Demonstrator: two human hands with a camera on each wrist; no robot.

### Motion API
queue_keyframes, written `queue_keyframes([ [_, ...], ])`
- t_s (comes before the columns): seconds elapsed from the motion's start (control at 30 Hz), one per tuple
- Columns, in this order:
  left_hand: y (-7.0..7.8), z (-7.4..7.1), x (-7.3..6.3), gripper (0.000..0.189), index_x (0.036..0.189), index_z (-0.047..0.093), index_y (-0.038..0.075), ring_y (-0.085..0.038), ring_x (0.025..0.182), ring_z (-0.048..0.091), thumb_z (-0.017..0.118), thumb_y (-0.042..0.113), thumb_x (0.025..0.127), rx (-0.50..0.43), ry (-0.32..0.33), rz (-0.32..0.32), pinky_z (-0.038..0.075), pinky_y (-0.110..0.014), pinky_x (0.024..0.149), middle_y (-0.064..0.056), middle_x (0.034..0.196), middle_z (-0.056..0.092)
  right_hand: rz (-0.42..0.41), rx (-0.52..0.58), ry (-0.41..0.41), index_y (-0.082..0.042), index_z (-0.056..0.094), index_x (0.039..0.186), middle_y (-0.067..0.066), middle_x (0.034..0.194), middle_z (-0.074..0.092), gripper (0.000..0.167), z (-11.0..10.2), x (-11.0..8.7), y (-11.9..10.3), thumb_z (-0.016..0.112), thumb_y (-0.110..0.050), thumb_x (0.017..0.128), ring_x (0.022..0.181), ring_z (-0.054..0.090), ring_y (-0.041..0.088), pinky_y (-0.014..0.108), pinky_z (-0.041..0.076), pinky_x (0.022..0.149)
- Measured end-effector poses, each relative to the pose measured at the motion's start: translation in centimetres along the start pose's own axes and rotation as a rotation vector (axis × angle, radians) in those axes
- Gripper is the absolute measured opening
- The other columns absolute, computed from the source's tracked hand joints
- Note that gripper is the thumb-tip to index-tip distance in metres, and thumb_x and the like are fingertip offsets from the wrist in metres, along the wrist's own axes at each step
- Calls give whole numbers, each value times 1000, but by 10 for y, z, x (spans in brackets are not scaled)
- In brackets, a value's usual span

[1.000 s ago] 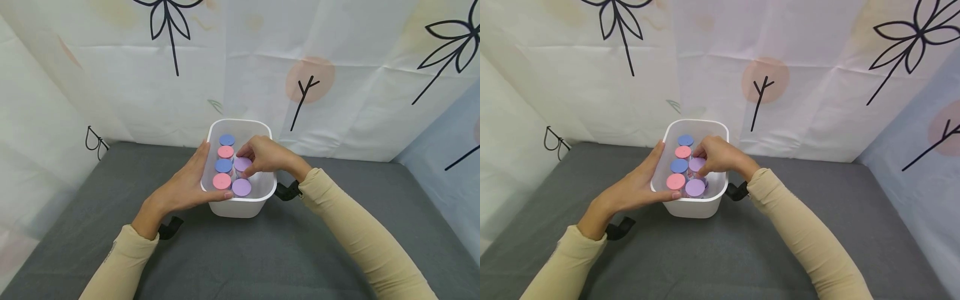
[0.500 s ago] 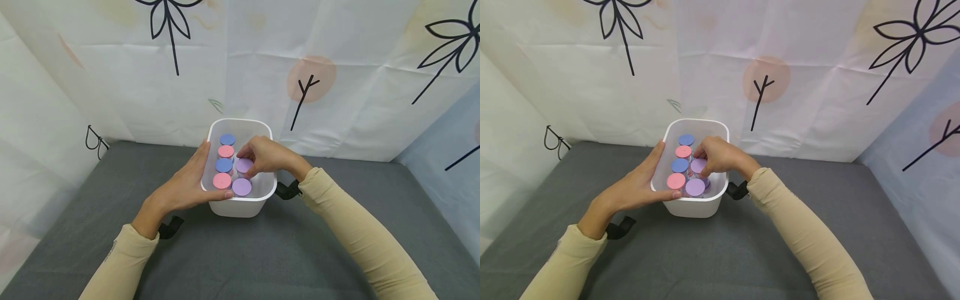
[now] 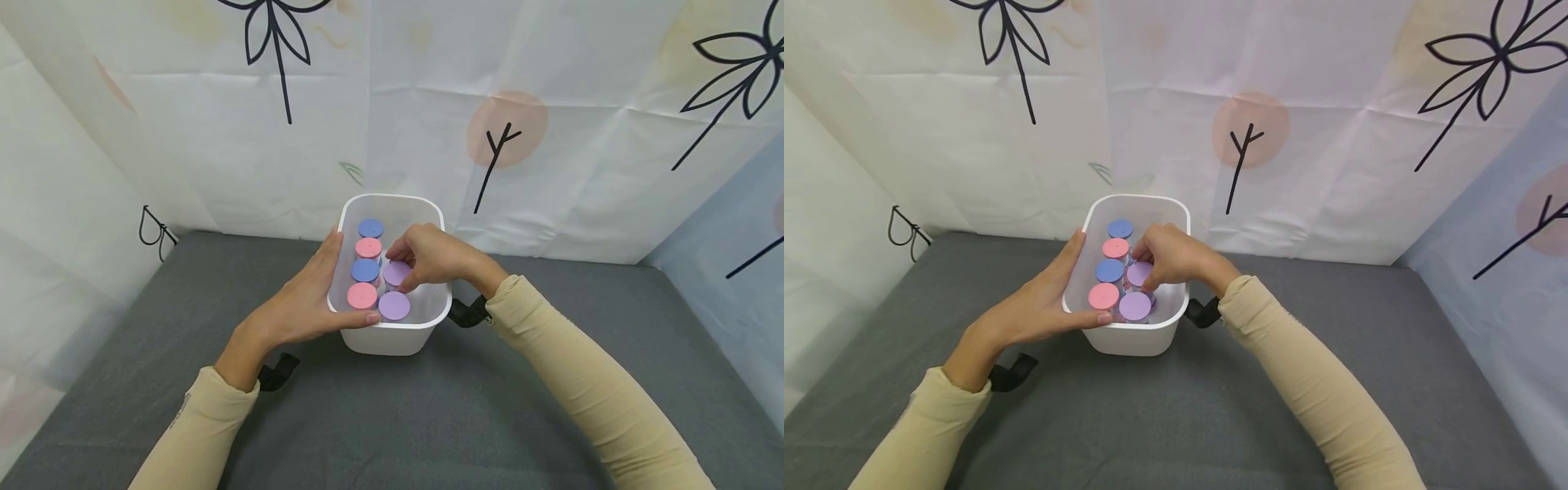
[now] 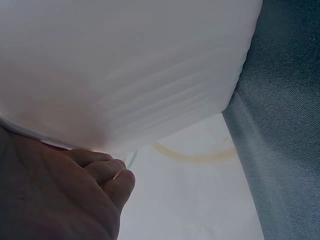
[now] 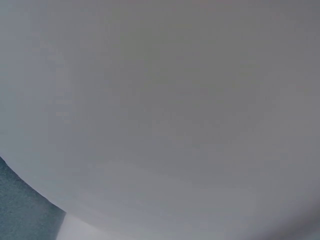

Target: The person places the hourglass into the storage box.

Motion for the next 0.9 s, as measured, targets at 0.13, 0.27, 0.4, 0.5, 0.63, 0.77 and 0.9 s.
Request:
queue_keyframes([
  [0.13,0,0,0,127,159,-12,40,-17,152,15,80,67,75,-2,0,1,28,-55,115,18,166,-3,0,7,7,6,72,120,11,108,75,51,0,-1,0,90,-4,73,97,72,19,34,56,89],
  [0.27,0,1,1,128,159,-13,40,-16,152,15,80,67,75,-2,0,2,29,-55,115,18,166,-3,12,15,16,7,71,121,12,110,75,53,-1,-3,1,90,-4,73,99,72,20,35,55,90],
  [0.4,1,2,1,127,159,-12,40,-15,152,15,80,67,75,-5,2,6,28,-55,115,18,166,-3,25,28,25,7,69,124,14,115,73,55,-3,-5,3,90,-3,74,104,71,22,36,54,93],
  [0.5,-1,3,1,128,159,-13,39,-14,152,12,79,68,75,3,-3,-10,27,-55,116,16,167,-5,32,62,44,7,68,126,17,119,71,56,-5,-8,3,89,-2,75,108,70,25,38,54,95],
  [0.63,-4,4,0,129,159,-14,38,-13,153,7,78,71,74,16,-17,-46,25,-56,117,12,168,-8,43,128,91,6,66,129,19,124,69,56,-10,-14,6,87,-3,77,113,69,27,40,52,97],
  [0.77,-4,5,0,129,160,-14,35,-16,154,6,76,71,75,50,-24,-47,25,-59,116,9,169,-8,23,187,174,6,65,131,18,127,68,55,-18,-25,5,86,-8,81,116,67,29,37,52,97],
  [0.9,-5,4,-1,129,162,-11,27,-20,155,4,73,73,77,117,-30,-56,23,-62,116,6,169,-9,-4,290,306,5,65,131,15,126,69,51,-32,-44,5,83,-11,86,116,67,26,33,52,97],
])
Point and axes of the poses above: each hand's wrist, its own x-axis towards the middle knuckle, its own z-axis out of the palm, y = z × x, the point moved 10 cm from there along x, towards the middle knuckle
